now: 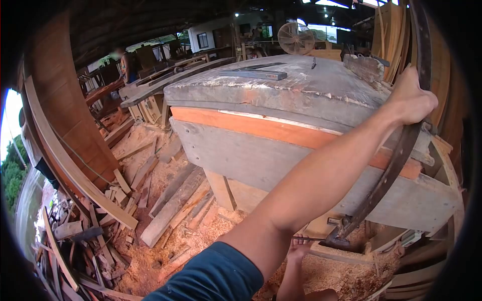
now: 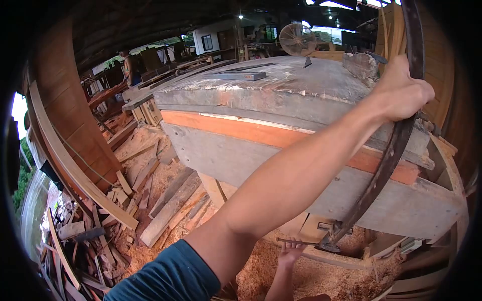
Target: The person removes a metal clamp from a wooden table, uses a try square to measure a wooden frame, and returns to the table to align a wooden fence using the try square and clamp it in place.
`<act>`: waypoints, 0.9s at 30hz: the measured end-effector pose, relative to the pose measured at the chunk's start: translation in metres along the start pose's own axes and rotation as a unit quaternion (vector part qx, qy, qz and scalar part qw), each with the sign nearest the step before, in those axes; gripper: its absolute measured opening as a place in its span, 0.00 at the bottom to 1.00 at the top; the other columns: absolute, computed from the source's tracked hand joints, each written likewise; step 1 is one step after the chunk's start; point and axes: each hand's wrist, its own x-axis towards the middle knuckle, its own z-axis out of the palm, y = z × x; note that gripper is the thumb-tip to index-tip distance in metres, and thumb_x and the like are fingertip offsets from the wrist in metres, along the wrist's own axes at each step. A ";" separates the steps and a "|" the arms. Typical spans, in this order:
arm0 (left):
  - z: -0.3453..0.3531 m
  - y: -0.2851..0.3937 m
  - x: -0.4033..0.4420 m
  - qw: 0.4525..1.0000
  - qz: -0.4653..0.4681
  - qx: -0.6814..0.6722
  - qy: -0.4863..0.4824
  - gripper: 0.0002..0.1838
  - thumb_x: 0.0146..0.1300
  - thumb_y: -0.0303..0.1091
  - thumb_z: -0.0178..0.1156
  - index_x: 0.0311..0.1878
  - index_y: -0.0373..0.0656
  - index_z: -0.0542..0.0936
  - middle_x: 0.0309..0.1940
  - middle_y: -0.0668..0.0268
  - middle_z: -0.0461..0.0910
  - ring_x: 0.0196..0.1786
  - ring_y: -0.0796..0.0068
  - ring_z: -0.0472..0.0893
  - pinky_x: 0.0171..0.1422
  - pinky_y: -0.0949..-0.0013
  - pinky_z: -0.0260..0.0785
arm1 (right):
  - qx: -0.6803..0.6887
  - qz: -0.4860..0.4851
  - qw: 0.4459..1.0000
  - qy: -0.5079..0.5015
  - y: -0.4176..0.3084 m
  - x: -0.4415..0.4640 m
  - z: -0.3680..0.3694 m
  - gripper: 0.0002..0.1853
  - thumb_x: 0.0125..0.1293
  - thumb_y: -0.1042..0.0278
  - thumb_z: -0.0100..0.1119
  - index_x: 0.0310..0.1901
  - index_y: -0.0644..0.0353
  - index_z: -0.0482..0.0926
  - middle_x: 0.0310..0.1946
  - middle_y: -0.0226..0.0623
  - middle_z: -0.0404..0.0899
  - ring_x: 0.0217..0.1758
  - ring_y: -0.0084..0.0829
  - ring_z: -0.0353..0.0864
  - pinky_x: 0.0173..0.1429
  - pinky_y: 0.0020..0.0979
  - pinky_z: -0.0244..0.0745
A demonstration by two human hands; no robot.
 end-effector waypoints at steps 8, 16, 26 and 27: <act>-0.012 0.012 -0.003 0.998 -0.039 -0.009 -0.054 0.14 0.45 0.28 0.65 0.29 0.24 0.75 0.20 0.63 0.75 0.24 0.74 0.76 0.28 0.65 0.70 | -0.235 0.169 0.949 -0.126 -0.098 0.011 -0.117 0.29 0.75 0.28 0.39 0.34 0.49 0.67 0.21 0.26 0.61 0.19 0.28 0.58 0.27 0.34 0.59; -0.013 0.013 0.001 0.990 -0.061 0.088 -0.096 0.11 0.50 0.34 0.67 0.26 0.35 0.78 0.23 0.62 0.81 0.28 0.75 0.80 0.30 0.65 0.71 | -0.542 -0.207 0.815 0.001 -0.088 -0.048 -0.153 0.14 0.74 0.53 0.57 0.42 0.57 0.76 0.20 0.30 0.72 0.23 0.32 0.73 0.31 0.38 0.70; -0.012 0.014 -0.002 0.988 -0.075 0.046 -0.128 0.07 0.57 0.30 0.62 0.29 0.41 0.73 0.23 0.64 0.77 0.23 0.75 0.76 0.25 0.68 0.73 | -0.459 -0.443 0.677 0.366 -0.169 -0.027 -0.112 0.27 0.73 0.46 0.58 0.31 0.69 0.80 0.23 0.58 0.78 0.28 0.55 0.78 0.36 0.49 0.70; -0.014 0.011 -0.001 0.987 -0.069 0.040 -0.139 0.07 0.58 0.30 0.62 0.29 0.41 0.74 0.23 0.63 0.77 0.22 0.75 0.75 0.25 0.69 0.72 | -0.471 -0.462 0.651 0.376 -0.182 -0.016 -0.115 0.27 0.73 0.48 0.57 0.29 0.69 0.79 0.23 0.58 0.77 0.28 0.59 0.77 0.35 0.51 0.69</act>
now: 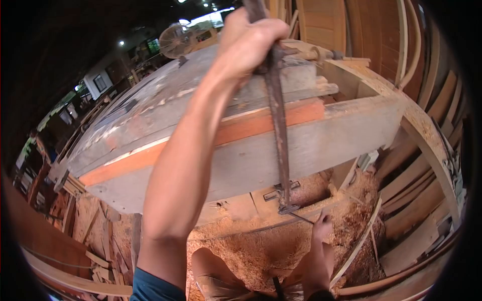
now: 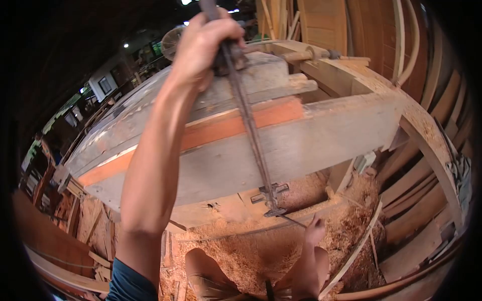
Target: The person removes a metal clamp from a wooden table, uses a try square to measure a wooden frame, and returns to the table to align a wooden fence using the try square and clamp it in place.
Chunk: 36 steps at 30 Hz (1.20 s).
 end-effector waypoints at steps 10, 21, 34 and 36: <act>0.006 0.006 -0.008 0.998 -0.004 -0.069 0.005 0.03 0.56 0.29 0.58 0.31 0.41 0.74 0.22 0.63 0.78 0.22 0.74 0.80 0.26 0.69 0.79 | -0.007 0.122 0.987 -0.109 -0.053 0.114 0.127 0.25 0.70 0.46 0.58 0.42 0.67 0.84 0.44 0.58 0.85 0.50 0.54 0.85 0.54 0.47 0.79; 0.010 0.004 -0.007 0.998 -0.009 -0.050 0.027 0.06 0.61 0.30 0.59 0.29 0.43 0.74 0.20 0.66 0.76 0.20 0.78 0.76 0.25 0.69 0.76 | 0.457 0.229 0.811 -0.283 -0.007 0.027 0.164 0.28 0.79 0.42 0.40 0.55 0.58 0.80 0.49 0.34 0.84 0.55 0.31 0.77 0.58 0.36 0.69; 0.003 -0.004 -0.006 0.993 0.063 0.088 0.038 0.24 0.57 0.32 0.66 0.53 0.34 0.68 0.35 0.60 0.83 0.40 0.70 0.83 0.48 0.68 0.75 | 0.633 0.464 0.487 -0.383 -0.081 -0.198 0.111 0.38 0.66 0.18 0.38 0.33 0.51 0.74 0.26 0.28 0.74 0.35 0.32 0.71 0.53 0.43 0.68; 0.003 -0.001 -0.006 0.995 0.049 0.083 0.029 0.23 0.55 0.28 0.63 0.51 0.34 0.68 0.33 0.60 0.83 0.40 0.70 0.82 0.47 0.68 0.74 | 0.645 0.534 0.455 -0.303 -0.096 -0.209 0.104 0.37 0.67 0.18 0.36 0.25 0.49 0.66 0.15 0.26 0.58 0.22 0.32 0.61 0.39 0.40 0.67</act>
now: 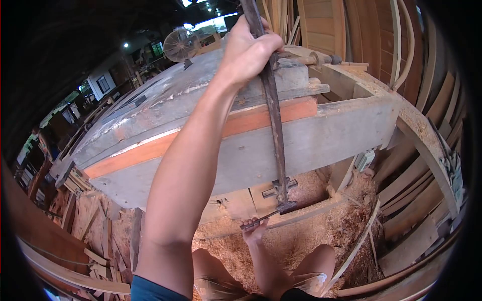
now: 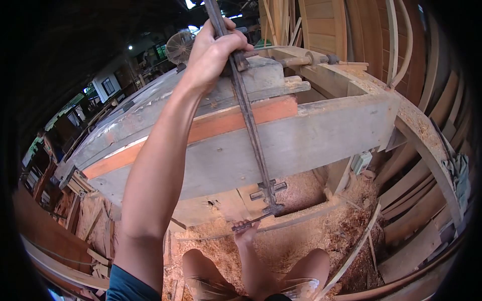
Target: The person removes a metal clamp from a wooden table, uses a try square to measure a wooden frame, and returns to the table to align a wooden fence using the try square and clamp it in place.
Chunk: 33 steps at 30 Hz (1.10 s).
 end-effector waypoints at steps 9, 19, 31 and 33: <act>0.003 0.002 -0.008 0.999 0.016 -0.045 0.021 0.19 0.50 0.29 0.66 0.45 0.35 0.71 0.32 0.65 0.75 0.35 0.74 0.77 0.41 0.66 0.72 | -0.522 0.334 0.785 0.015 -0.214 -0.082 0.013 0.29 0.77 0.31 0.36 0.28 0.49 0.65 0.15 0.21 0.53 0.15 0.24 0.54 0.26 0.32 0.57; 0.004 0.005 -0.006 0.998 0.016 -0.031 0.048 0.21 0.51 0.28 0.63 0.49 0.32 0.72 0.34 0.62 0.76 0.36 0.72 0.76 0.42 0.66 0.71 | -0.691 -0.443 0.566 0.074 -0.155 -0.104 -0.083 0.16 0.78 0.60 0.51 0.45 0.67 0.80 0.31 0.38 0.80 0.34 0.34 0.78 0.43 0.36 0.76; 0.006 0.004 -0.003 0.998 -0.012 -0.046 0.035 0.15 0.49 0.23 0.61 0.40 0.38 0.70 0.29 0.66 0.75 0.31 0.77 0.74 0.37 0.70 0.68 | -0.372 -0.443 0.735 0.353 -0.218 -0.053 -0.038 0.27 0.79 0.48 0.49 0.45 0.70 0.82 0.31 0.41 0.80 0.34 0.34 0.76 0.40 0.35 0.74; 0.003 0.004 -0.004 0.999 -0.017 -0.018 0.032 0.14 0.49 0.24 0.61 0.40 0.38 0.70 0.30 0.66 0.75 0.31 0.77 0.74 0.37 0.70 0.70 | -0.348 -0.428 0.770 0.320 -0.258 -0.034 -0.011 0.27 0.78 0.48 0.50 0.50 0.71 0.83 0.36 0.47 0.84 0.40 0.39 0.81 0.47 0.37 0.75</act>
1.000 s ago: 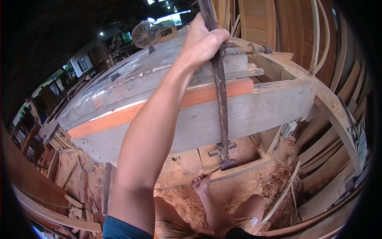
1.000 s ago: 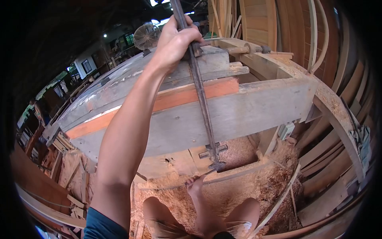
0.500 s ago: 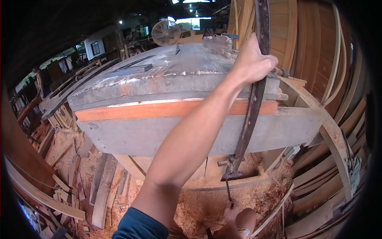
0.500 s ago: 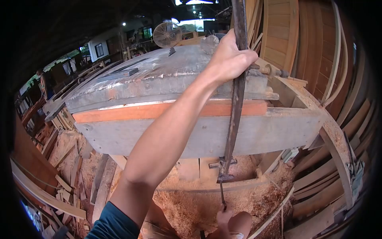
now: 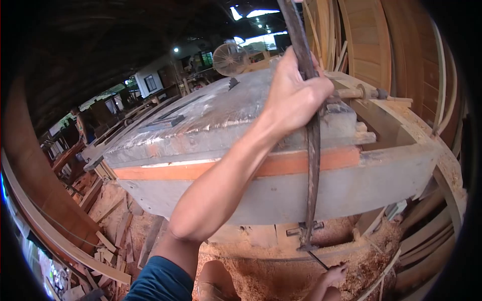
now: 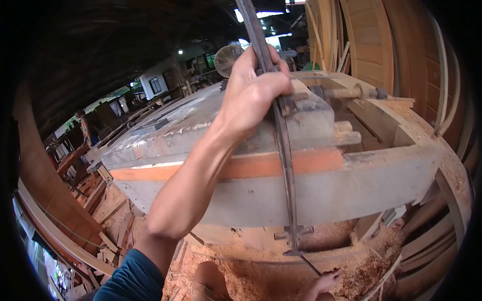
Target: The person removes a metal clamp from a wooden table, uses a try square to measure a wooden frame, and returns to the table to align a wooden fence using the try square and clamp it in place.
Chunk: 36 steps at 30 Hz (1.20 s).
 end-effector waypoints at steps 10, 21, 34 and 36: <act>0.001 0.007 -0.003 0.999 -0.020 -0.026 0.003 0.23 0.51 0.25 0.62 0.51 0.36 0.68 0.37 0.58 0.73 0.41 0.65 0.76 0.46 0.62 0.70 | 0.012 0.031 0.962 -0.270 -0.008 0.103 0.090 0.28 0.77 0.45 0.49 0.56 0.68 0.76 0.44 0.39 0.84 0.48 0.40 0.81 0.55 0.43 0.75; -0.045 0.078 -0.087 0.983 -0.177 0.050 -0.009 0.47 0.65 0.37 0.67 0.79 0.38 0.50 0.75 0.43 0.56 0.75 0.42 0.61 0.77 0.51 0.57 | -0.456 -0.086 0.840 -0.282 -0.140 -0.213 -0.051 0.32 0.74 0.42 0.48 0.68 0.60 0.64 0.64 0.48 0.68 0.66 0.49 0.69 0.69 0.46 0.66; -0.403 0.375 -0.222 0.811 -0.584 0.014 0.024 0.07 0.68 0.33 0.64 0.42 0.40 0.84 0.42 0.57 0.85 0.46 0.63 0.83 0.52 0.59 0.74 | -0.292 -0.463 0.507 -0.666 -0.370 -0.541 0.078 0.06 0.68 0.72 0.62 0.42 0.65 0.82 0.28 0.45 0.80 0.30 0.39 0.81 0.41 0.36 0.77; -0.427 0.393 -0.158 0.891 -0.416 -0.055 0.176 0.04 0.64 0.28 0.63 0.33 0.39 0.79 0.39 0.58 0.83 0.41 0.67 0.80 0.47 0.63 0.71 | -0.265 -0.462 0.557 -0.637 -0.373 -0.569 0.134 0.05 0.68 0.75 0.62 0.43 0.66 0.81 0.30 0.37 0.80 0.32 0.30 0.77 0.43 0.31 0.74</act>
